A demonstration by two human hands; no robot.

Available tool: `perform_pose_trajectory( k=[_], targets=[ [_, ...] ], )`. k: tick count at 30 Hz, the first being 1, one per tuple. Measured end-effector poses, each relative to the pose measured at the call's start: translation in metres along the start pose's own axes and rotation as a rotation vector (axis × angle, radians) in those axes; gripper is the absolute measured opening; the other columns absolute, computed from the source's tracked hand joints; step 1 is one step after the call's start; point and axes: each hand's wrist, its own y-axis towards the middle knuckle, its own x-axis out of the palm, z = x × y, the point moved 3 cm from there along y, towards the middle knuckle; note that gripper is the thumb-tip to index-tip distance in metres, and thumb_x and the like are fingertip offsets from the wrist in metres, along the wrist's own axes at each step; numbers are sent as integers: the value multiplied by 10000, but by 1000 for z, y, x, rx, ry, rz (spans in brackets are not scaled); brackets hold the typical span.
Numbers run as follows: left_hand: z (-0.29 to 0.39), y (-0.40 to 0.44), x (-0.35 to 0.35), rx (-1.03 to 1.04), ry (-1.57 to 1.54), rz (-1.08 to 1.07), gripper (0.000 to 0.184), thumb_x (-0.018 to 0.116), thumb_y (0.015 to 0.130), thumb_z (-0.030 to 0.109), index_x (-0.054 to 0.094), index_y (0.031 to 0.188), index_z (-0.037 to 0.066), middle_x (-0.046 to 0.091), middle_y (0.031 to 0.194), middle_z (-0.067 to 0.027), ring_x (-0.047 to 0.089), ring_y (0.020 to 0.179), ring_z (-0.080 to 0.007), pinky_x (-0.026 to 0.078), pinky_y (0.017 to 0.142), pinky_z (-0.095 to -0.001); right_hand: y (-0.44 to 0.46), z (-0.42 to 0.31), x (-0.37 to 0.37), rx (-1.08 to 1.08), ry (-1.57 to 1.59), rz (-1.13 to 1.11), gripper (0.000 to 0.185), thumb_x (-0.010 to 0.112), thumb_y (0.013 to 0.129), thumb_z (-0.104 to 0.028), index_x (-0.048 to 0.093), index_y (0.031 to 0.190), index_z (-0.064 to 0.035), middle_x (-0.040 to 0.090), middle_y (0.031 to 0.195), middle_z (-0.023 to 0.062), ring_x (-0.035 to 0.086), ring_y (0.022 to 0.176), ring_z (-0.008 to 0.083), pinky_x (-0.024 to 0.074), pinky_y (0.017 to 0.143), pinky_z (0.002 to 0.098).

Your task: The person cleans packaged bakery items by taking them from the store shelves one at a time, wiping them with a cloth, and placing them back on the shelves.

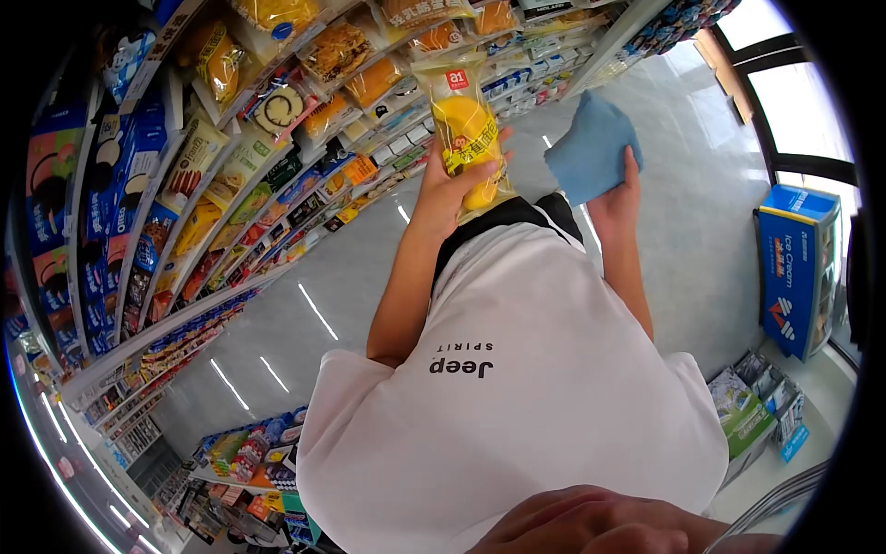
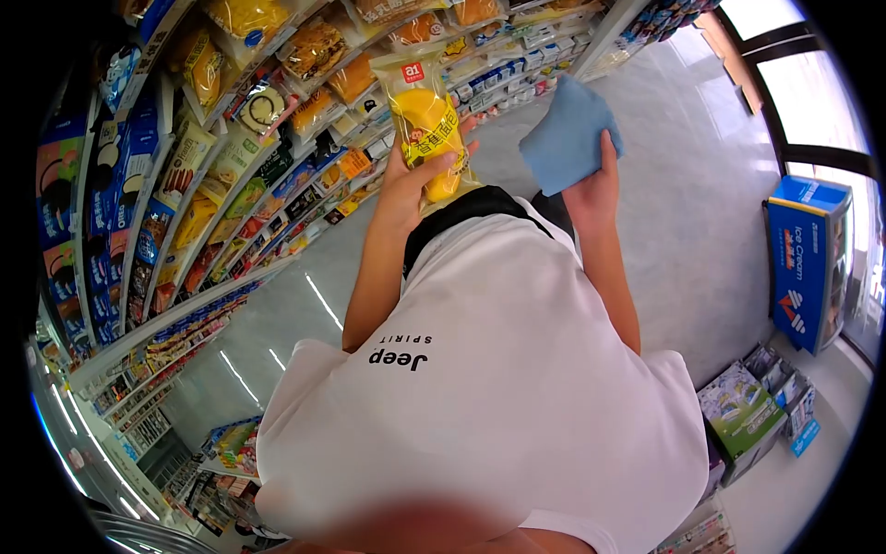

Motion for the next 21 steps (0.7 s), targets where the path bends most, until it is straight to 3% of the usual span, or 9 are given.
perform_pose_trajectory(
  k=[1, 3, 5, 6, 8, 12, 17, 19, 21],
  targets=[
    [-3, 0, 3, -2, 26, 2, 713, 676, 815, -119, 356, 1430, 47, 512, 1393, -146, 551, 1280, -331, 490, 1063, -499, -10, -4, 14, -77, -58, 6, 506, 539, 1026, -312, 454, 1436, -29, 508, 1459, 131, 493, 1344, 305, 353, 1148, 505],
    [-8, -1, 11, -26, 82, -23, 746, 683, 806, -114, 342, 1448, 56, 508, 1397, -140, 569, 1247, -308, 502, 1040, -455, -30, -8, 30, -329, -653, -199, 486, 564, 1005, -283, 496, 1413, -29, 511, 1463, 137, 482, 1359, 304, 329, 1163, 487],
    [-12, -2, 21, -62, 144, -89, 788, 689, 797, -109, 323, 1472, 68, 506, 1398, -130, 584, 1210, -277, 515, 1008, -404, -48, -10, 74, -778, -1198, -559, 447, 577, 955, -206, 560, 1375, -54, 507, 1481, 123, 461, 1380, 305, 309, 1173, 489],
    [-20, -4, 19, -83, 189, -74, 796, 691, 795, -105, 320, 1477, 71, 506, 1401, -125, 586, 1197, -265, 516, 994, -388, -57, -6, 101, -1108, -1431, -829, 439, 577, 916, -143, 603, 1350, -80, 501, 1498, 107, 446, 1394, 305, 301, 1175, 500],
    [-39, -9, 6, -120, 280, -47, 814, 695, 791, -99, 314, 1489, 77, 505, 1408, -116, 591, 1171, -240, 519, 966, -357, -51, 16, 104, -1107, -1485, -853, 482, 577, 884, -137, 595, 1364, -95, 520, 1479, 101, 412, 1422, 309, 272, 1189, 504],
    [-31, -9, 9, -263, -1, 110, 819, 734, 785, -68, 340, 1493, 50, 487, 1446, -105, 536, 1275, -210, 518, 1000, -347, -67, 20, 98, -1006, -1620, -1128, 485, 568, 898, -169, 590, 1381, -135, 522, 1483, 51, 410, 1425, 296, 229, 1205, 508],
    [-40, -10, -2, -213, 347, -155, 888, 739, 748, -108, 306, 1508, 42, 530, 1352, -62, 565, 1214, -197, 503, 991, -332, -56, 13, 95, -1066, -1676, -951, 488, 584, 914, -218, 578, 1399, -164, 502, 1499, 33, 368, 1448, 299, 224, 1209, 507],
    [-33, -10, 18, -142, 255, -147, 888, 738, 749, -108, 302, 1507, 40, 531, 1327, -52, 573, 1190, -190, 496, 986, -325, -42, 9, 108, -1113, -1544, -834, 499, 599, 907, -226, 575, 1401, -158, 497, 1504, 34, 341, 1465, 301, 221, 1212, 505],
    [-25, -10, 29, -136, 259, -124, 878, 741, 770, -65, 289, 1514, 53, 516, 1353, -56, 560, 1215, -190, 496, 994, -327, -46, 11, 110, -1120, -1544, -868, 505, 612, 903, -237, 575, 1400, -156, 494, 1506, 34, 344, 1463, 308, 220, 1212, 505]
  ],
)
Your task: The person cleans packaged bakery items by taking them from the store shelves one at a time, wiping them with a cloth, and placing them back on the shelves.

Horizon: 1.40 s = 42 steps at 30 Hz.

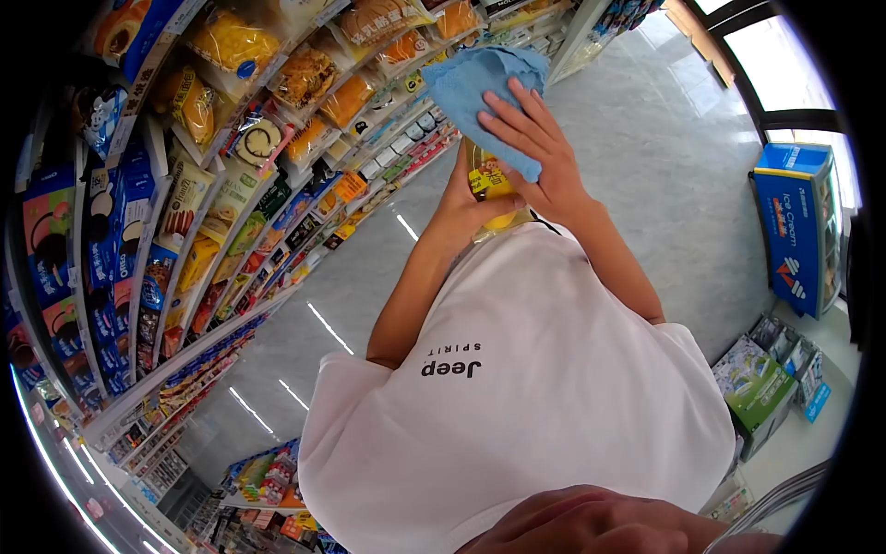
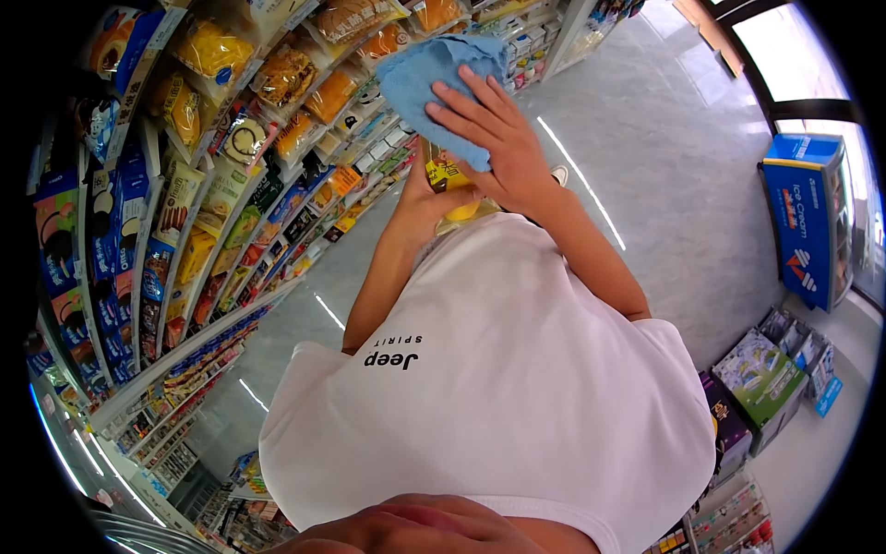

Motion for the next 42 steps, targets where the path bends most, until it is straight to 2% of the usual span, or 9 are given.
perform_pose_trajectory(
  k=[11, 15, 16, 23, 29, 32, 35, 39, 42],
  targets=[
    [-4, 4, -5, -41, -328, 28, 845, 596, 843, -55, 216, 1573, 137, 476, 1454, -78, 524, 1282, -236, 417, 1097, -380, 2, 12, -8, 17, 48, -30, 482, 602, 907, -213, 593, 1383, -141, 486, 1514, 35, 344, 1462, 311, 250, 1209, 497],
    [9, 13, -10, 57, -577, 412, 595, 397, 1026, 421, 373, 1513, 80, 524, 1437, -121, 503, 1315, -280, 374, 1135, -407, -11, -7, -8, -93, 45, -263, 486, 610, 877, -262, 617, 1351, -155, 503, 1497, 18, 361, 1455, 303, 252, 1211, 504],
    [12, 18, -16, -5, -1028, -176, 661, 317, 1025, 531, 442, 1464, 52, 539, 1423, -141, 510, 1310, -294, 378, 1133, -418, -16, -13, -9, -124, 75, -341, 487, 607, 871, -260, 619, 1347, -156, 507, 1492, 15, 363, 1454, 300, 253, 1211, 506],
    [0, 19, -23, -49, -640, 185, 689, 299, 1039, 514, 336, 1520, 22, 395, 1537, -205, 396, 1413, -359, 299, 1193, -486, -21, -22, -5, -120, 33, -388, 524, 567, 849, -247, 612, 1357, -126, 520, 1482, 40, 380, 1448, 301, 233, 1221, 500],
    [0, 33, -23, -6, -778, -6, 689, 299, 1037, 521, 353, 1514, 27, 414, 1539, -156, 412, 1408, -339, 292, 1200, -462, -25, -21, -7, -75, 100, -381, 513, 604, 854, -223, 600, 1359, -131, 492, 1500, 33, 333, 1471, 297, 230, 1222, 505],
    [-2, 19, -15, -3, -395, 353, 744, 307, 1027, 580, 349, 1515, 20, 427, 1530, -156, 430, 1394, -332, 287, 1200, -449, -24, -22, -10, -45, 69, -363, 513, 619, 860, -214, 596, 1366, -131, 483, 1509, 34, 326, 1475, 299, 221, 1226, 501],
    [-7, 33, -21, -14, -864, -220, 791, 321, 1009, 634, 354, 1513, 26, 439, 1522, -154, 455, 1373, -317, 324, 1178, -443, -26, -21, -12, -61, 122, -438, 493, 618, 884, -211, 593, 1370, -136, 471, 1521, 35, 321, 1477, 300, 214, 1227, 496],
    [2, 15, -1, -139, -457, 316, 773, 352, 1005, 640, 366, 1506, 51, 463, 1503, -117, 489, 1343, -271, 411, 1120, -420, -24, -6, -14, 190, 137, -140, 505, 596, 883, -219, 583, 1383, -153, 460, 1531, 32, 319, 1479, 293, 209, 1230, 491],
    [-6, 9, -3, -108, -283, 278, 666, 328, 1045, 571, 364, 1508, 92, 480, 1485, -90, 499, 1337, -250, 430, 1103, -416, -25, -17, -15, 42, 112, -267, 521, 590, 898, -174, 553, 1417, -147, 450, 1539, 43, 314, 1478, 309, 214, 1223, 499]
  ],
)
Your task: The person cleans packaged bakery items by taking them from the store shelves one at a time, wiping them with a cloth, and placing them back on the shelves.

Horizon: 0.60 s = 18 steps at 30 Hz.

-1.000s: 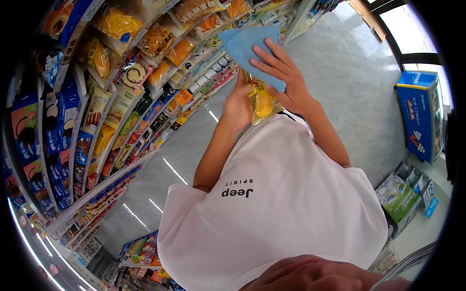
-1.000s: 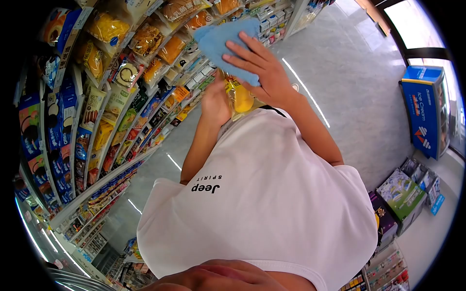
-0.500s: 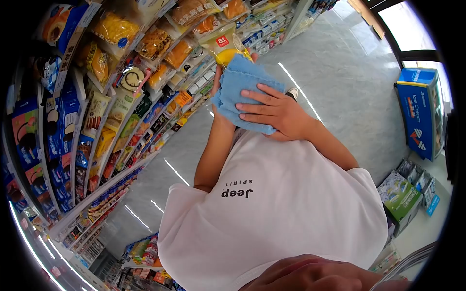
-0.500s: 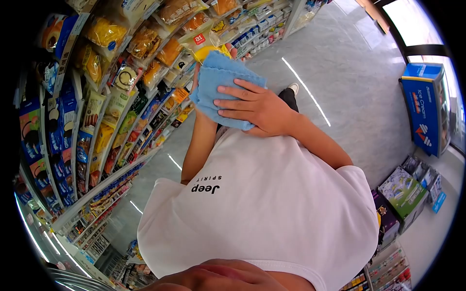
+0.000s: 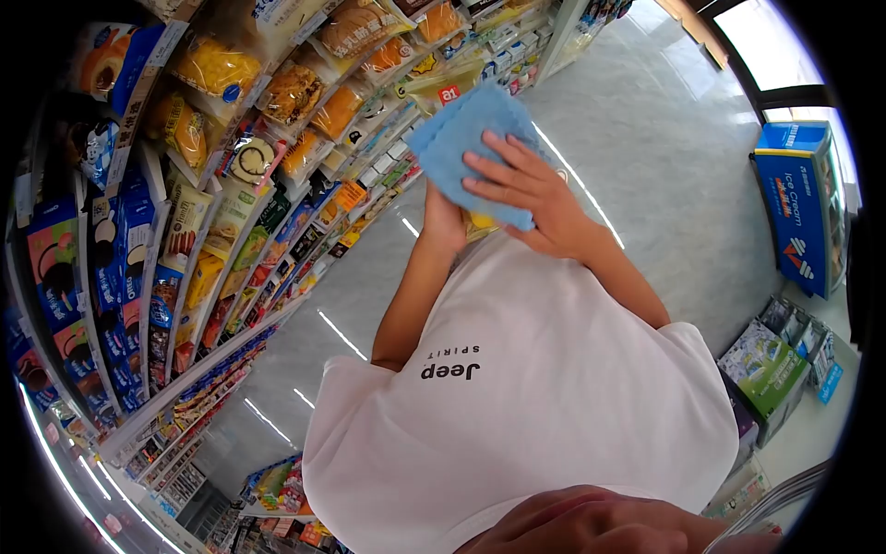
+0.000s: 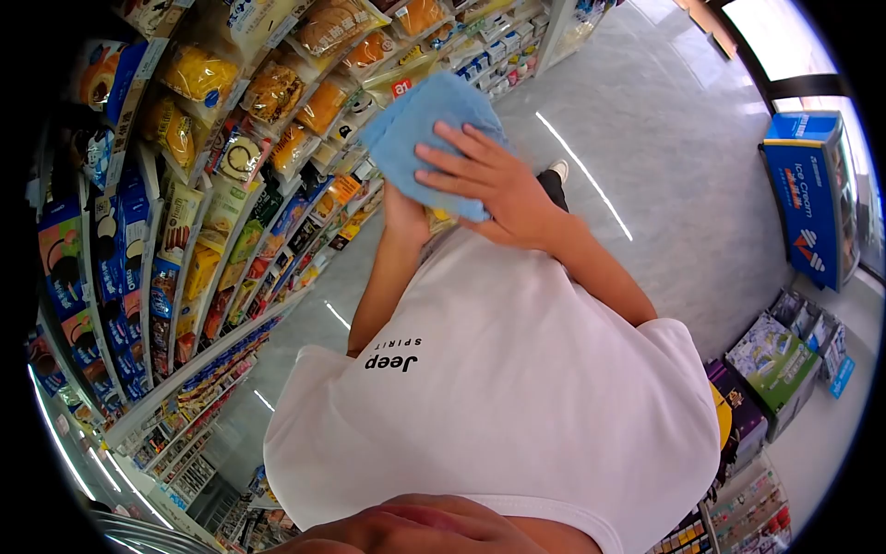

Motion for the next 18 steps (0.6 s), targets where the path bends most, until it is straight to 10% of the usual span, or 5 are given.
perform_pose_trajectory(
  k=[6, 13, 18],
  targets=[
    [-4, -8, 18, -116, -64, -159, 594, 313, 1066, 516, 383, 1489, 106, 525, 1421, -81, 532, 1288, -236, 467, 1060, -409, 5, 26, -12, 155, -128, 310, 539, 610, 843, -161, 588, 1378, -106, 497, 1503, 59, 326, 1473, 318, 236, 1213, 496],
    [-7, -5, 12, -188, -157, -141, 565, 411, 1058, 450, 380, 1483, 79, 531, 1412, -107, 549, 1272, -239, 470, 1060, -402, 7, 23, -15, 138, -54, 183, 419, 535, 949, -196, 607, 1333, -46, 523, 1479, 85, 359, 1461, 306, 273, 1195, 457],
    [-2, 7, 12, -33, -236, -288, 552, 476, 1037, 295, 338, 1499, 26, 461, 1480, -170, 524, 1304, -309, 430, 1108, -450, -18, 60, 7, 746, 1142, 800, 457, 515, 1008, -285, 522, 1378, -17, 569, 1383, 174, 585, 1235, 280, 464, 1050, 440]
  ],
)
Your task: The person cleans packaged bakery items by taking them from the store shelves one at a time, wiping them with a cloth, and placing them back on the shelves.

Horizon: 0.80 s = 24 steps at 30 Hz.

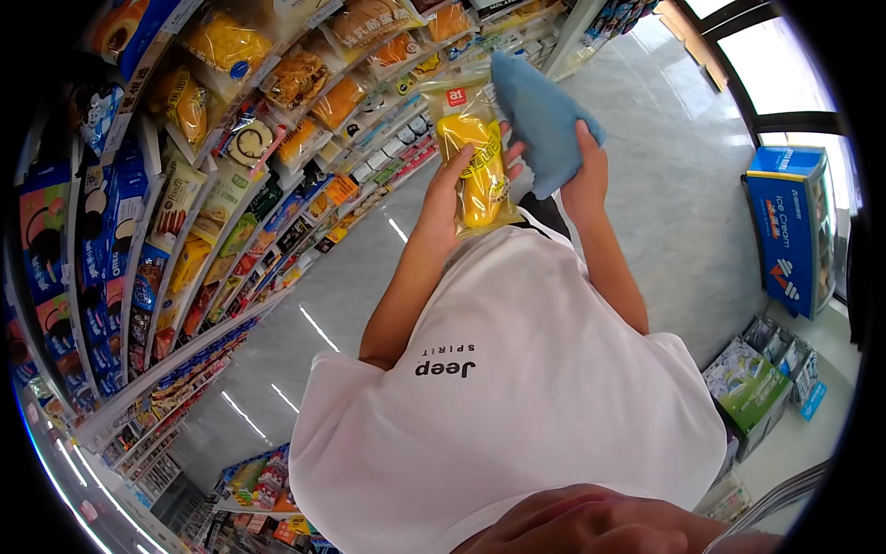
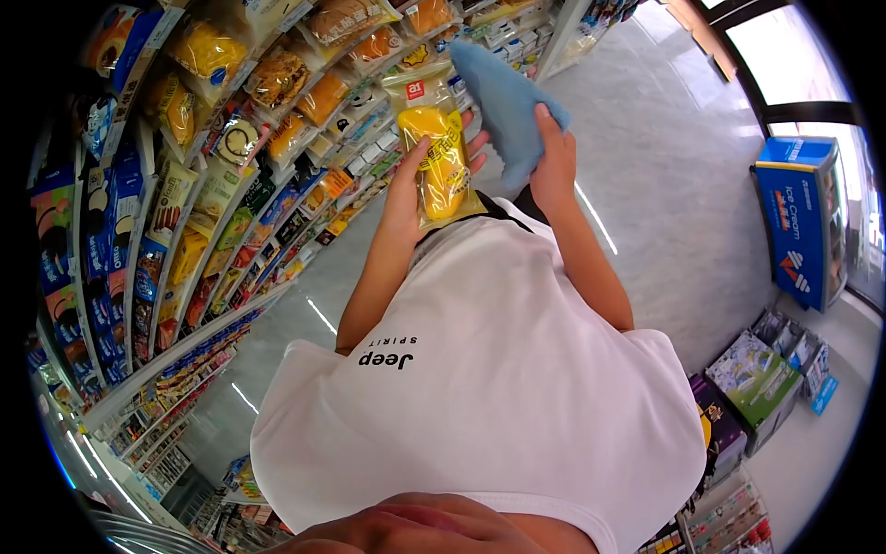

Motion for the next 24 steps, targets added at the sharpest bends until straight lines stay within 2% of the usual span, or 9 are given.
perform_pose_trajectory(
  k=[1, 5, 7, 12, 15, 19, 20, 23, 24],
  targets=[
    [3, 1, -5, 27, 14, 15, 561, 469, 1033, 269, 315, 1512, 20, 429, 1510, -192, 506, 1325, -333, 411, 1126, -465, 0, 4, -5, 64, 206, 75, 481, 509, 1017, -310, 498, 1391, -8, 570, 1374, 183, 601, 1208, 273, 481, 1031, 435],
    [12, -10, -26, -62, 210, 252, 508, 556, 1019, 260, 411, 1443, 18, 548, 1399, -132, 575, 1243, -233, 471, 1059, -385, -7, 12, -13, 295, 383, 99, 536, 524, 1003, -343, 454, 1413, -5, 572, 1374, 177, 586, 1231, 306, 459, 1062, 442],
    [10, -11, -29, -22, 325, 223, 459, 582, 1013, 234, 450, 1400, 27, 588, 1328, -94, 596, 1191, -188, 487, 1021, -350, -10, 24, -19, 382, 442, 100, 535, 535, 995, -353, 473, 1404, -14, 567, 1384, 170, 572, 1252, 307, 446, 1078, 431],
    [-3, 0, -21, 148, 513, 120, 404, 618, 1004, 222, 473, 1334, 39, 624, 1199, -49, 616, 1095, -138, 495, 953, -294, -24, 22, -4, 397, 496, -10, 554, 544, 997, -370, 462, 1410, -11, 570, 1377, 148, 580, 1238, 283, 457, 1065, 418],
    [-10, 2, -17, 91, 357, 158, 368, 596, 1020, 243, 481, 1314, 54, 617, 1185, -34, 613, 1089, -131, 496, 939, -291, -30, 19, 5, 341, 403, 18, 557, 551, 1000, -375, 464, 1406, -3, 584, 1349, 138, 588, 1218, 275, 463, 1049, 404],
    [-12, 5, -14, 64, 124, 263, 497, 417, 1055, 483, 495, 1345, 86, 596, 1263, -71, 606, 1123, -207, 491, 961, -415, -42, 22, 11, 200, 155, -104, 561, 554, 1005, -390, 478, 1394, 6, 593, 1321, 126, 590, 1201, 253, 464, 1030, 370],
    [-10, 4, -16, -24, 113, 220, 579, 372, 1037, 562, 502, 1335, 82, 596, 1259, -93, 604, 1116, -258, 486, 954, -477, -44, 28, 5, 224, 23, -243, 528, 527, 1014, -359, 493, 1404, -5, 550, 1405, 144, 533, 1296, 283, 403, 1101, 385],
    [-7, 0, -21, -57, 12, 338, 646, 321, 1034, 587, 455, 1433, 97, 562, 1361, -136, 591, 1217, -281, 484, 1042, -430, -49, -2, 36, -618, -771, -731, 501, 519, 989, -294, 509, 1423, -43, 482, 1498, 134, 434, 1406, 310, 320, 1171, 441],
    [-24, 16, -96, 121, 199, 98, 645, 320, 1041, 553, 399, 1486, 92, 495, 1457, -152, 526, 1310, -296, 446, 1098, -445, -52, -2, 38, -698, -873, -807, 508, 521, 975, -281, 510, 1430, -57, 466, 1515, 123, 401, 1429, 312, 293, 1184, 457]
  ],
)
